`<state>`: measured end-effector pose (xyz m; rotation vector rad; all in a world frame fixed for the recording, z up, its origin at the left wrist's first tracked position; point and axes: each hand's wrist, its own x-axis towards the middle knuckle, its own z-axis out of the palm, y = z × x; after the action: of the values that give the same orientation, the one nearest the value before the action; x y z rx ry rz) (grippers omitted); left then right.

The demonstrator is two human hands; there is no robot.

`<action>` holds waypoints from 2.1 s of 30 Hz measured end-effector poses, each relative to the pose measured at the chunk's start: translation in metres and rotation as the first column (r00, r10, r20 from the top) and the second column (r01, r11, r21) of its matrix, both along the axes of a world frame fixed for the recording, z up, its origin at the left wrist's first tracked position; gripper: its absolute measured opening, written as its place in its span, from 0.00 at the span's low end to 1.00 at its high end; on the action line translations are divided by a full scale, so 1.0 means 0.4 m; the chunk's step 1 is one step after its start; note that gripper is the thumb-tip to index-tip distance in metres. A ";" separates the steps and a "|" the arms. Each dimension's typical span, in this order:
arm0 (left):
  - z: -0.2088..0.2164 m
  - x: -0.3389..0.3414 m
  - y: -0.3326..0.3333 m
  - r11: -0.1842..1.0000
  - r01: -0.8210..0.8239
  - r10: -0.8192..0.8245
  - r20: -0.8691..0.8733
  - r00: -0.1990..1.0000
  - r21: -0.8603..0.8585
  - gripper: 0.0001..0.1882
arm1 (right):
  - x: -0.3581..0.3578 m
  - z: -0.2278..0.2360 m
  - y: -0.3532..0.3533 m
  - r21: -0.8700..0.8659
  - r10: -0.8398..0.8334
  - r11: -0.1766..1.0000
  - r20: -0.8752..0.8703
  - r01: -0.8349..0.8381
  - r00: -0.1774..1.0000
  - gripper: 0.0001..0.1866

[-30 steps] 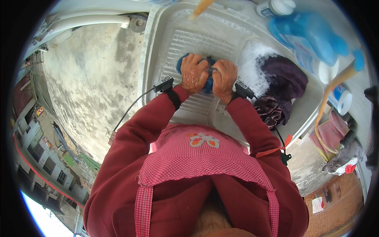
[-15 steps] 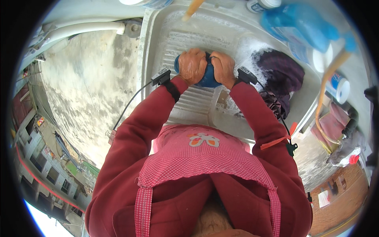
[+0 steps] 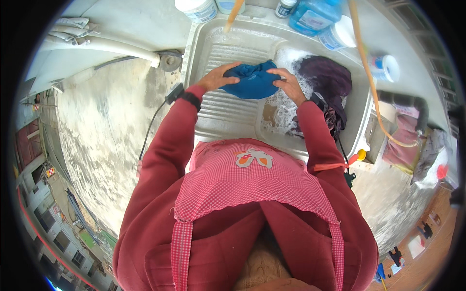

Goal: The person hand-washes multiple garments in a utility sink, scrubbing them on a washboard, rinsing, and wringing out water. They handle a blue cloth and several dark garments one at a time, repeatedly rubbing and squeezing them in soapy water.

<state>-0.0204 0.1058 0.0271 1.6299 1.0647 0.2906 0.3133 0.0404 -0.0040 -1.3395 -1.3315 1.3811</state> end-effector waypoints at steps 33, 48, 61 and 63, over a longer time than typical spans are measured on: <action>-0.123 0.113 -0.234 0.826 0.331 0.083 -0.679 0.730 0.456 0.57 | 0.036 -0.312 -0.292 0.025 -0.026 0.999 0.998 -0.026 -0.052 0.26; -0.130 0.124 -0.230 0.841 0.275 0.112 -0.648 0.754 0.465 0.53 | 0.033 -0.228 -0.264 -0.298 0.320 0.947 0.836 -0.121 0.445 0.14; -0.135 0.126 -0.231 0.821 0.302 0.141 -0.683 0.716 0.485 0.57 | 0.262 0.001 -0.168 -0.395 -0.325 0.862 0.048 0.317 0.944 0.32; -0.136 0.121 -0.233 0.817 0.292 0.143 -0.666 0.732 0.497 0.57 | 0.286 -0.046 -0.140 -0.249 -0.243 0.897 0.412 0.365 0.878 0.36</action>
<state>0.0279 0.0126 -0.0271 2.4422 1.5522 -0.0904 0.4277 -0.0155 -0.0222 -2.0228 -1.0810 1.1896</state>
